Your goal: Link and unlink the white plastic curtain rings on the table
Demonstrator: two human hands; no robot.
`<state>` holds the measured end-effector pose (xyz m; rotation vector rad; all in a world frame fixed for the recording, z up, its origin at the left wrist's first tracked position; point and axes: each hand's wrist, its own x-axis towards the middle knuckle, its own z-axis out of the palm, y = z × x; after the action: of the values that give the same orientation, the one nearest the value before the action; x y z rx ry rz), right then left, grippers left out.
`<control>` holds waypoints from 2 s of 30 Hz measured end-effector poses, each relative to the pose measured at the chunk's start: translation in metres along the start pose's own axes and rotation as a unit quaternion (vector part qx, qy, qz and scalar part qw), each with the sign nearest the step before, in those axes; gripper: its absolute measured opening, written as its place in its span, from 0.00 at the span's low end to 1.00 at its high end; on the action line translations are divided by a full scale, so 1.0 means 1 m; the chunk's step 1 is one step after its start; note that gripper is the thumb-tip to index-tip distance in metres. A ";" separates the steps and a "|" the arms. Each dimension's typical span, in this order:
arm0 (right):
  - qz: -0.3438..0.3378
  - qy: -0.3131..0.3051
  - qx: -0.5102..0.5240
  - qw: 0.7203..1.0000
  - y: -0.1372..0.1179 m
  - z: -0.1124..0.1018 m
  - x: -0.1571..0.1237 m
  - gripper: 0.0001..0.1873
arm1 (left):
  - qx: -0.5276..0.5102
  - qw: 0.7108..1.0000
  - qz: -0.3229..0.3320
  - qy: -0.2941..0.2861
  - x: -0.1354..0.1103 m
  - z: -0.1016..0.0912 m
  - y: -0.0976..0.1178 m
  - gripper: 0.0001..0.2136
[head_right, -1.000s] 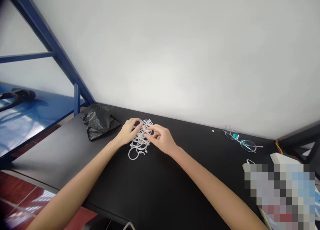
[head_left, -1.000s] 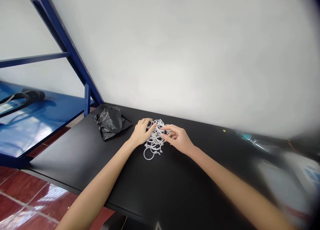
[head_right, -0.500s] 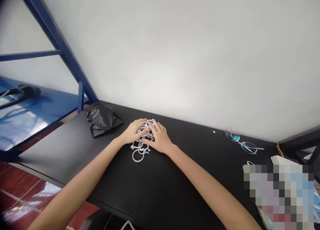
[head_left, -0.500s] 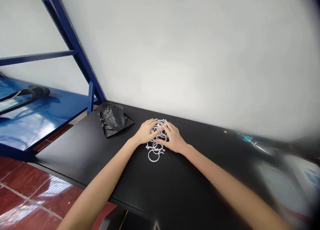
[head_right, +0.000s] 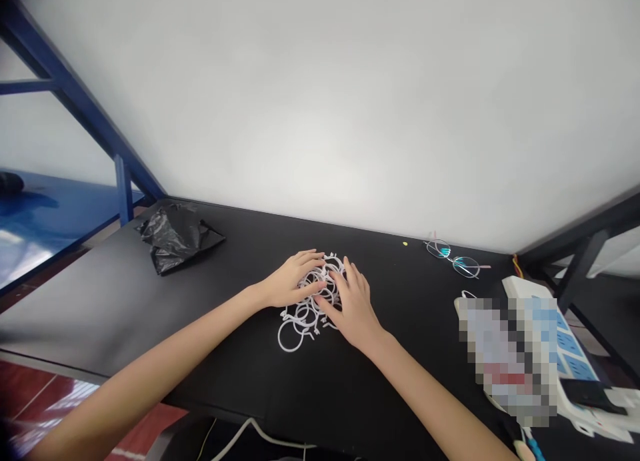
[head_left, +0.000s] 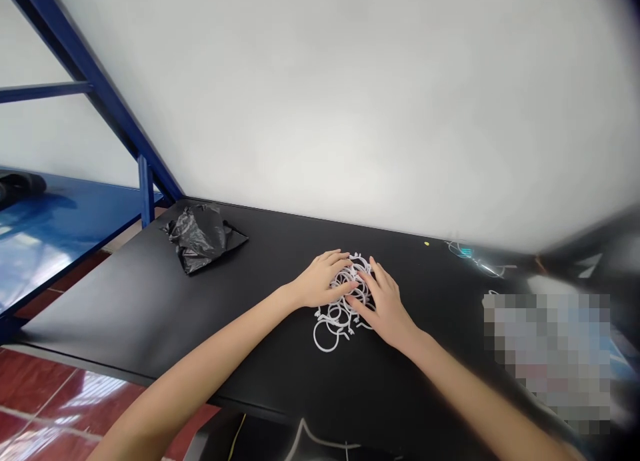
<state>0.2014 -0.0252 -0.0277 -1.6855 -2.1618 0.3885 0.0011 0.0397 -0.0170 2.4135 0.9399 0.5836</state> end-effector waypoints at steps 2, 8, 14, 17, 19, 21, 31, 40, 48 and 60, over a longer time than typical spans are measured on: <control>0.019 0.014 0.005 1.000 0.006 -0.003 -0.014 0.29 | -0.004 1.000 0.016 -0.025 -0.001 0.000 0.010 0.26; 0.016 -0.001 0.024 1.000 0.012 -0.010 -0.037 0.36 | 0.012 0.995 0.058 -0.075 -0.033 -0.009 0.030 0.50; -0.034 -0.014 0.031 0.999 0.009 -0.008 -0.024 0.35 | 0.042 0.993 0.076 -0.083 -0.037 0.000 0.022 0.54; -0.030 0.029 0.050 0.998 0.008 -0.005 -0.010 0.26 | 0.028 0.996 0.074 -0.051 -0.024 0.001 0.014 0.46; -0.018 0.061 0.064 0.996 0.009 -0.003 -0.003 0.20 | 0.015 0.997 0.073 -0.029 -0.017 0.000 0.011 0.37; -0.011 0.085 0.081 0.993 0.009 -0.002 0.001 0.19 | 0.003 0.998 0.068 -0.011 -0.014 -0.003 0.009 0.31; -0.018 0.089 0.179 0.980 0.016 -0.016 -0.004 0.19 | -0.008 1.000 0.024 0.013 -0.023 -0.009 0.004 0.34; 0.010 0.076 0.205 0.976 0.021 -0.025 -0.008 0.18 | 0.018 1.000 -0.009 -0.022 -0.024 -0.005 -0.004 0.46; -0.091 -0.011 0.067 0.994 0.013 -0.010 -0.010 0.40 | 0.024 1.000 0.000 -0.007 -0.020 0.000 0.000 0.43; -0.090 0.107 0.181 0.974 0.006 -0.006 -0.001 0.10 | -0.057 0.998 0.023 0.028 -0.021 0.005 0.002 0.33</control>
<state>0.2097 -0.0251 -0.0252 -1.2613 -1.9271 0.4899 -0.0094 0.0228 -0.0242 2.3341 0.8511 0.7053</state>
